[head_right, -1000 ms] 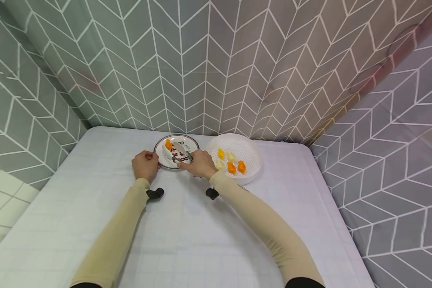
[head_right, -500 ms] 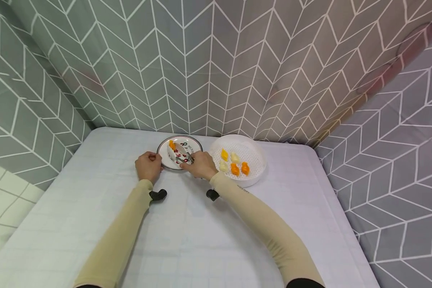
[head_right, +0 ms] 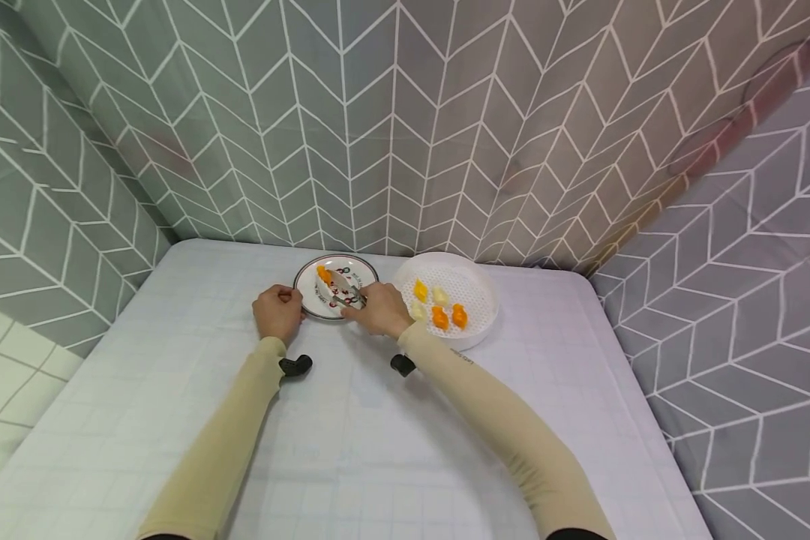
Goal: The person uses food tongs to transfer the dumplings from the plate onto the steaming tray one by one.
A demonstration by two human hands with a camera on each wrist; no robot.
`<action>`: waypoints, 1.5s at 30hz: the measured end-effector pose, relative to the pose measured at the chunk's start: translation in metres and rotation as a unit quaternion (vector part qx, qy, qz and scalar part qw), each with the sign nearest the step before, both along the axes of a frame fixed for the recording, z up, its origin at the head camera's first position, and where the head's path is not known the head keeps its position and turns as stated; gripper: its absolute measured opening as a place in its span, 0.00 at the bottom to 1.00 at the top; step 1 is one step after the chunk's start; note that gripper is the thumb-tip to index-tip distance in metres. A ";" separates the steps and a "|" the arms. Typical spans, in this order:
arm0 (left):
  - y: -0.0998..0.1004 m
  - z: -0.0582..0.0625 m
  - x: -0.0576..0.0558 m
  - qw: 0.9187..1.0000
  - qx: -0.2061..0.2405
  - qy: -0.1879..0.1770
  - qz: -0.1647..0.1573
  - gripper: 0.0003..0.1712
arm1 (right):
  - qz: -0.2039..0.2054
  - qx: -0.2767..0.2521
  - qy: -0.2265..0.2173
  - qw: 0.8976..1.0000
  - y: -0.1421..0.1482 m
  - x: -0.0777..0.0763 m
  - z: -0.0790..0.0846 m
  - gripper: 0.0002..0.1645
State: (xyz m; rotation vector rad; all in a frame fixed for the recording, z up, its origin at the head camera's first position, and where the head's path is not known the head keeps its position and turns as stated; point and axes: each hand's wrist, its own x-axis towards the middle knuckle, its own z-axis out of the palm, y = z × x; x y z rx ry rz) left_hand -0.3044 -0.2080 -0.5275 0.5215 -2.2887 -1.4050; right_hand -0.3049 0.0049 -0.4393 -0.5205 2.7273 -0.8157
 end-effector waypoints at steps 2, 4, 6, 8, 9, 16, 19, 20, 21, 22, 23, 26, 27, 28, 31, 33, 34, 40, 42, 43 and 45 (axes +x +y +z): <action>0.000 -0.001 0.001 1.000 -0.001 0.003 0.001 0.12 | 0.002 -0.003 0.003 1.000 0.006 0.001 0.004 0.26; -0.001 -0.001 0.001 1.000 -0.005 0.005 0.002 0.12 | 0.004 -0.009 0.006 1.000 0.013 0.002 0.008 0.24; -0.002 -0.002 0.002 1.000 -0.010 0.008 0.005 0.11 | 0.004 -0.013 0.007 1.000 0.021 0.003 0.013 0.22; -0.002 -0.002 0.003 1.000 -0.012 0.012 0.008 0.11 | 0.003 -0.015 0.008 1.000 0.029 0.003 0.018 0.20; -0.003 -0.003 0.003 1.000 -0.012 0.014 0.009 0.11 | 0.001 -0.016 0.009 1.000 0.033 0.004 0.021 0.19; -0.005 -0.006 0.001 1.000 -0.007 0.000 0.014 0.11 | -0.013 -0.022 0.010 1.000 0.066 0.004 0.039 0.17; -0.006 -0.008 0.000 1.000 -0.006 -0.006 0.016 0.12 | -0.019 -0.006 0.026 0.999 0.083 0.004 0.045 0.18; -0.007 -0.009 0.000 1.000 -0.005 -0.008 0.016 0.13 | -0.022 -0.003 0.030 0.999 0.089 0.004 0.047 0.19; -0.007 -0.009 0.001 1.000 -0.005 -0.008 0.017 0.13 | -0.025 0.001 0.033 0.999 0.095 0.004 0.049 0.20; -0.007 -0.009 0.001 1.000 -0.005 -0.004 0.019 0.13 | -0.029 0.006 0.037 0.999 0.101 0.004 0.052 0.21; -0.007 -0.009 0.002 1.000 -0.006 -0.003 0.020 0.13 | -0.033 0.012 0.038 0.999 0.107 0.004 0.054 0.22; -0.007 -0.007 0.003 1.000 -0.006 0.004 0.022 0.12 | -0.044 0.017 0.034 0.998 0.125 0.006 0.063 0.23; -0.007 -0.007 0.003 1.000 -0.006 0.008 0.022 0.12 | -0.048 0.020 0.031 0.998 0.131 0.006 0.065 0.23; -0.007 -0.007 0.003 1.000 -0.007 0.010 0.022 0.12 | -0.051 0.026 0.031 0.998 0.137 0.007 0.067 0.22; -0.008 -0.006 0.002 1.000 -0.010 0.011 0.020 0.13 | -0.058 0.036 0.025 0.997 0.154 0.007 0.069 0.22; -0.008 -0.006 0.001 1.000 -0.013 0.010 0.019 0.13 | -0.066 0.038 0.021 0.997 0.163 0.007 0.069 0.21; -0.008 -0.005 0.001 1.000 -0.015 0.009 0.018 0.13 | -0.070 0.039 0.019 0.997 0.167 0.007 0.068 0.21; -0.004 -0.003 -0.001 1.000 -0.016 0.011 0.019 0.13 | -0.096 0.060 0.002 0.994 0.190 0.009 0.064 0.25; -0.002 -0.003 -0.001 1.000 -0.016 0.008 0.018 0.13 | -0.101 0.068 -0.006 0.993 0.198 0.010 0.062 0.28; -0.001 -0.003 -0.001 1.000 -0.016 0.007 0.018 0.13 | -0.102 0.071 -0.010 0.992 0.201 0.011 0.062 0.30; 0.002 -0.002 0.000 1.000 -0.017 0.003 0.015 0.13 | -0.104 0.077 -0.016 0.991 0.209 0.012 0.060 0.31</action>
